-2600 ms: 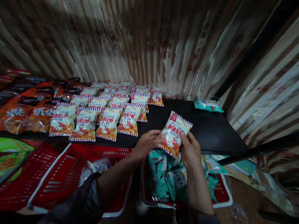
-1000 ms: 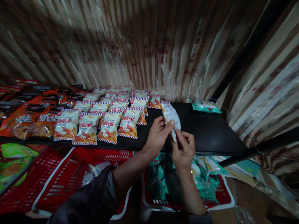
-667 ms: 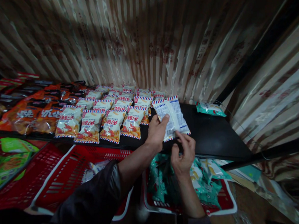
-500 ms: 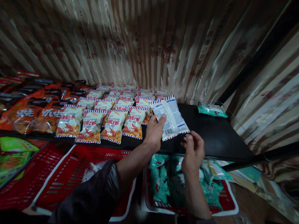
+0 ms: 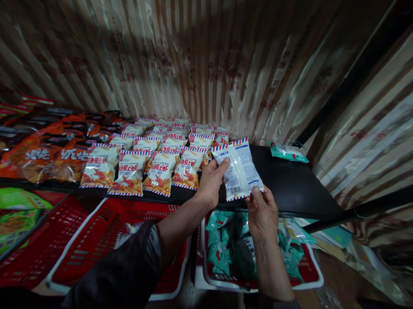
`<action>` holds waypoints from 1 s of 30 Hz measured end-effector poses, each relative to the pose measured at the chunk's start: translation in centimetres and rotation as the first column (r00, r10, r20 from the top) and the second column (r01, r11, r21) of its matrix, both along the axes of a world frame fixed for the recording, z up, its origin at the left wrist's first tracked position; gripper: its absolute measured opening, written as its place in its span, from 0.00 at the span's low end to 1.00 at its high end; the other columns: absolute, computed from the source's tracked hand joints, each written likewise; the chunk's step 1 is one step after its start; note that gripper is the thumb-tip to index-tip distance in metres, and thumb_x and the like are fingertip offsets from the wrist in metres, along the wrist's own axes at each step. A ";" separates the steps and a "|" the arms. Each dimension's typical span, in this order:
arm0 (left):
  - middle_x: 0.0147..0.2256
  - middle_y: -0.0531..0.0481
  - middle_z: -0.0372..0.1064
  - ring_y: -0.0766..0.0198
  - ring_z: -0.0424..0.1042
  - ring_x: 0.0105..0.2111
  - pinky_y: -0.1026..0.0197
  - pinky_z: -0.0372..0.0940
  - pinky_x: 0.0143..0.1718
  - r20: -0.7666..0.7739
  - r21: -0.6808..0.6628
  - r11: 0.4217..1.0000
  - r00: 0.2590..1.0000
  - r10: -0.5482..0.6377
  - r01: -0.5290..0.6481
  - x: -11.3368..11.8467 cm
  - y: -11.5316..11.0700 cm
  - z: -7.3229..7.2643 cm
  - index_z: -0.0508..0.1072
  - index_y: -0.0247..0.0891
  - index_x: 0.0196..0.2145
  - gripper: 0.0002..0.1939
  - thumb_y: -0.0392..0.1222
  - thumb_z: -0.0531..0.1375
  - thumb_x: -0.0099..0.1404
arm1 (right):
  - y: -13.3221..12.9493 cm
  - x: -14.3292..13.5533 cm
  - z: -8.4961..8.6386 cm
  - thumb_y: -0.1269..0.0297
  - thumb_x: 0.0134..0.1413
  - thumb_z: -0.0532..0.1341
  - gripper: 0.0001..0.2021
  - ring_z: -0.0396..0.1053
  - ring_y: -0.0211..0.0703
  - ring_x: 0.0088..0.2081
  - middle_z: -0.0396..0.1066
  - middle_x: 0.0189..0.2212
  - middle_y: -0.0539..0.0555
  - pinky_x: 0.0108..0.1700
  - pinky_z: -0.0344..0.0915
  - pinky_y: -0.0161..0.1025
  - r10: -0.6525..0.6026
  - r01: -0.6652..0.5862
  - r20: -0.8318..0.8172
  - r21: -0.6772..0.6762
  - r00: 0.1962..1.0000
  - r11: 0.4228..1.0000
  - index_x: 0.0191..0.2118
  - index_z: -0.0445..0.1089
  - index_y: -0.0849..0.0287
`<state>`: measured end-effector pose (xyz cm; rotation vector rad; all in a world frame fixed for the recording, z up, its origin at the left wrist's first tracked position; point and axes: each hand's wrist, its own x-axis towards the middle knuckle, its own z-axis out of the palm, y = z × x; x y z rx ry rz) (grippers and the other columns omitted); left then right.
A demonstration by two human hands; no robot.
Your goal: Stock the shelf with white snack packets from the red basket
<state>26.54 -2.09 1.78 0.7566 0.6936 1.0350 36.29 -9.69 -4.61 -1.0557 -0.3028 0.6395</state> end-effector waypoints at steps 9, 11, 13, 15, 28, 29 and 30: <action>0.32 0.50 0.76 0.66 0.73 0.31 0.67 0.65 0.32 -0.045 -0.060 0.995 0.996 0.079 -0.081 -0.6 0.2 0.6 0.74 0.37 0.35 0.10 0.47 0.64 0.61 | 0.0 -0.9 0.1 0.58 0.39 0.71 0.16 0.65 0.31 0.26 0.72 0.29 0.43 0.29 0.64 0.31 0.003 -0.003 0.056 -0.009 0.998 1.000 0.37 0.73 0.53; 0.32 0.51 0.75 0.67 0.72 0.30 0.68 0.65 0.32 -0.043 -0.065 0.995 0.996 0.073 -0.075 -0.7 0.4 0.6 0.74 0.37 0.35 0.11 0.47 0.65 0.60 | 0.0 -1.1 0.3 0.57 0.39 0.72 0.17 0.65 0.31 0.26 0.72 0.29 0.44 0.29 0.64 0.31 0.004 -0.004 0.047 0.001 0.999 1.000 0.37 0.74 0.54; 0.31 0.51 0.75 0.67 0.72 0.29 0.68 0.64 0.31 -0.041 -0.069 0.995 0.997 0.073 -0.075 -0.7 0.6 0.6 0.74 0.37 0.35 0.10 0.47 0.64 0.60 | -0.1 -1.2 0.5 0.57 0.36 0.73 0.17 0.65 0.30 0.25 0.72 0.28 0.44 0.28 0.65 0.30 -0.004 0.003 0.017 0.015 1.000 1.000 0.36 0.74 0.55; 0.31 0.50 0.75 0.67 0.72 0.29 0.68 0.64 0.30 -0.040 -0.077 0.994 0.997 0.072 -0.075 -0.6 0.7 0.8 0.74 0.37 0.34 0.09 0.45 0.63 0.62 | -0.1 -1.4 0.7 0.58 0.33 0.74 0.18 0.65 0.30 0.25 0.71 0.26 0.44 0.28 0.65 0.29 -0.017 0.017 -0.011 0.026 1.000 1.000 0.34 0.74 0.56; 0.29 0.52 0.71 0.65 0.71 0.30 0.61 0.65 0.37 -0.166 -0.063 0.990 0.980 0.111 -0.123 -0.6 1.2 1.2 0.68 0.38 0.31 0.06 0.37 0.64 0.59 | -0.8 -2.4 1.3 0.55 0.41 0.70 0.13 0.70 0.37 0.32 0.74 0.31 0.47 0.34 0.66 0.35 -0.128 0.127 0.155 0.014 0.980 0.992 0.33 0.74 0.56; 0.30 0.52 0.70 0.66 0.70 0.31 0.61 0.65 0.38 -0.169 -0.053 0.989 0.977 0.128 -0.138 -0.7 1.2 1.2 0.68 0.39 0.33 0.07 0.36 0.64 0.59 | -0.9 -2.5 1.5 0.54 0.44 0.69 0.13 0.70 0.38 0.33 0.74 0.32 0.47 0.35 0.66 0.36 -0.136 0.139 0.226 0.005 0.964 0.990 0.34 0.76 0.56; 0.30 0.53 0.70 0.66 0.70 0.31 0.61 0.65 0.38 -0.170 -0.040 0.988 0.975 0.141 -0.150 -0.8 1.2 1.3 0.68 0.39 0.35 0.07 0.35 0.63 0.59 | -1.1 -2.7 1.6 0.54 0.46 0.68 0.13 0.69 0.39 0.33 0.74 0.33 0.48 0.36 0.66 0.37 -0.143 0.154 0.318 -0.010 0.937 0.988 0.36 0.77 0.56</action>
